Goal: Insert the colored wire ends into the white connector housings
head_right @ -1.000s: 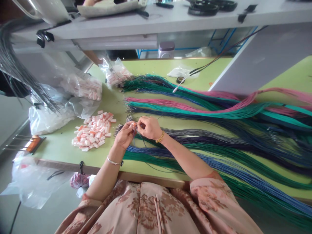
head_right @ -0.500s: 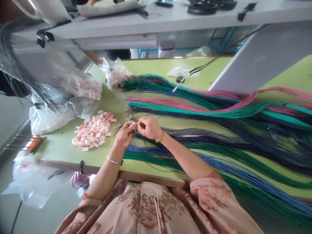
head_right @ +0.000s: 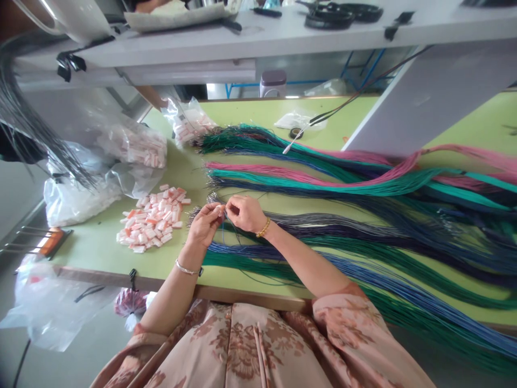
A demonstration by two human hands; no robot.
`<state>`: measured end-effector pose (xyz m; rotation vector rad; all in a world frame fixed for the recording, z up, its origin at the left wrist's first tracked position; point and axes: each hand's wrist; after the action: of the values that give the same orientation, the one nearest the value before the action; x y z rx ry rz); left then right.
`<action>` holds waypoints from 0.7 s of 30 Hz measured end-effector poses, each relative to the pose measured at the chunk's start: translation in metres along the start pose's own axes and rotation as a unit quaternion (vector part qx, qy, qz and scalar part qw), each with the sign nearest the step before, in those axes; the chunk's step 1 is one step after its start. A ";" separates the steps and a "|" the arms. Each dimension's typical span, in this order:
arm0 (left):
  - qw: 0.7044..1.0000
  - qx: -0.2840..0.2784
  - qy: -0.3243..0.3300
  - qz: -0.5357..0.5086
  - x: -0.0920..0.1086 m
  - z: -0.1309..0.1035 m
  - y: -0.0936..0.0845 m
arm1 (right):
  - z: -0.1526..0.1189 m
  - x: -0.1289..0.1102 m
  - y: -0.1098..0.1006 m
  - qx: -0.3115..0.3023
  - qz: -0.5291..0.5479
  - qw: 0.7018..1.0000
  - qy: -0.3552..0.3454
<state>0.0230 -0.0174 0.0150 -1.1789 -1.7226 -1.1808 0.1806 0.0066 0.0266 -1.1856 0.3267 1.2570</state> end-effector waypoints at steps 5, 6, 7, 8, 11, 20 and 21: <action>1.000 0.006 0.001 0.005 -0.001 0.000 0.001 | -0.001 0.003 0.001 -0.004 -0.001 1.000 -0.001; 1.000 0.008 0.001 0.005 -0.002 0.000 0.001 | -0.001 0.003 0.001 -0.003 -0.002 1.000 -0.003; 1.000 0.008 0.002 0.004 -0.002 0.000 0.001 | -0.001 0.004 0.001 -0.002 -0.003 1.000 -0.006; 1.000 0.009 0.003 0.003 -0.002 0.000 0.001 | -0.001 0.004 0.001 -0.001 -0.004 1.000 -0.008; 1.000 0.006 0.000 0.002 -0.001 0.000 0.001 | -0.001 0.005 0.000 -0.001 0.000 1.000 -0.013; 1.000 -0.003 0.012 0.012 0.002 0.000 -0.002 | 0.002 0.006 -0.008 -0.023 0.036 0.999 -0.008; 1.000 0.001 0.011 0.005 0.003 0.000 -0.002 | 0.004 0.005 -0.013 -0.019 0.043 0.999 -0.011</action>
<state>0.0197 -0.0165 0.0170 -1.1677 -1.6989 -1.1829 0.1924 0.0142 0.0312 -1.1998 0.3405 1.3549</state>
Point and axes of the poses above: each hand's wrist, its own z-axis towards the middle knuckle, its own y-axis out of the palm, x = y × z, and after that the axes turned 11 degrees about z, right-handed
